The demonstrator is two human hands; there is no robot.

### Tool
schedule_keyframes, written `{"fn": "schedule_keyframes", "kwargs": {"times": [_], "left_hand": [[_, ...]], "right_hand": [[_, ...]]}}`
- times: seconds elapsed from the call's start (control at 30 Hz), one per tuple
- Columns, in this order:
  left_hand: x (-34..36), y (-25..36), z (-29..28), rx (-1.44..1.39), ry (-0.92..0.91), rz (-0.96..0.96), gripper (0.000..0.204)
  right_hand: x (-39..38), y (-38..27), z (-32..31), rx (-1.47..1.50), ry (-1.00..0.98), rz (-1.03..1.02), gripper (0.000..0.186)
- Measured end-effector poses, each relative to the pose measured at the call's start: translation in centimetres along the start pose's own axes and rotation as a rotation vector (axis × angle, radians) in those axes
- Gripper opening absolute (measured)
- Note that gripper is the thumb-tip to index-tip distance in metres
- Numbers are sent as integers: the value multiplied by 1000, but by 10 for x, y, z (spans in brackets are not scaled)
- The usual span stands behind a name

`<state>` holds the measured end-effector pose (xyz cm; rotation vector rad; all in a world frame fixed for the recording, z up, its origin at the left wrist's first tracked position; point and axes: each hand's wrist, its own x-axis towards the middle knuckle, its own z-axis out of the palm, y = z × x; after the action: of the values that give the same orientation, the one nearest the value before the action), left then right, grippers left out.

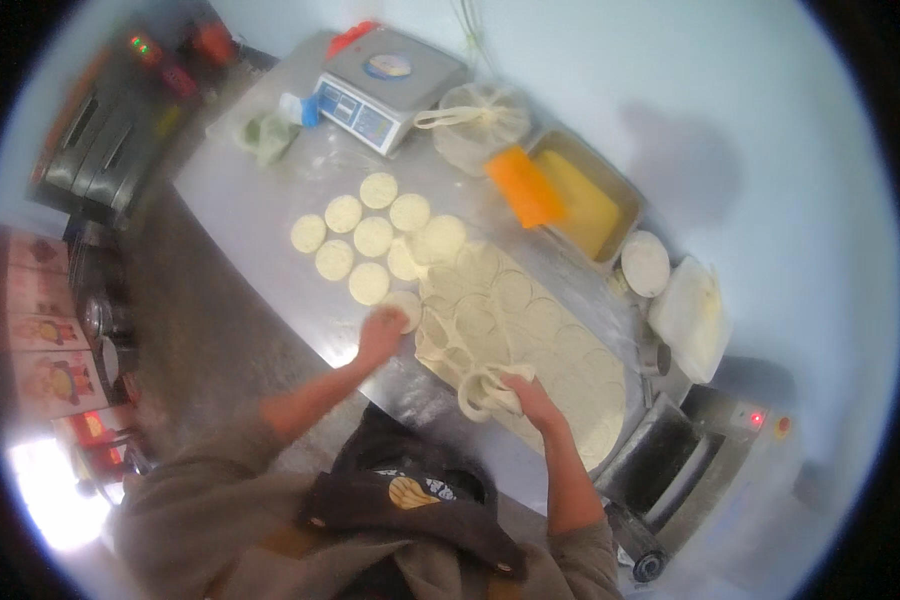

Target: The person places baked buns into a plastic bag using tongs, then uses a round cutter to cut circular pieces from a large sheet of dough on a metal table. They remove the excess dough and place some cut pieces onto a digital scale.

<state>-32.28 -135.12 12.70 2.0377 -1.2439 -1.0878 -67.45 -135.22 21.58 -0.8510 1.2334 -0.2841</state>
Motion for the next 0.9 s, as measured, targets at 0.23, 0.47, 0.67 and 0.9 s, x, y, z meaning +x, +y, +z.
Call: {"fn": "schedule_keyframes", "kwargs": {"times": [0.23, 0.47, 0.67, 0.9], "left_hand": [[142, 30, -12, 323, 387, 203, 50], [166, 39, -10, 431, 305, 89, 28], [121, 50, 3, 275, 357, 339, 21], [-18, 82, 50, 159, 228, 655, 18]], "right_hand": [[-33, 59, -11, 519, 45, 149, 36], [-96, 101, -30, 536, 111, -61, 38], [-134, 105, -45, 695, 176, -16, 40], [-93, 57, -26, 343, 173, -151, 36]]}}
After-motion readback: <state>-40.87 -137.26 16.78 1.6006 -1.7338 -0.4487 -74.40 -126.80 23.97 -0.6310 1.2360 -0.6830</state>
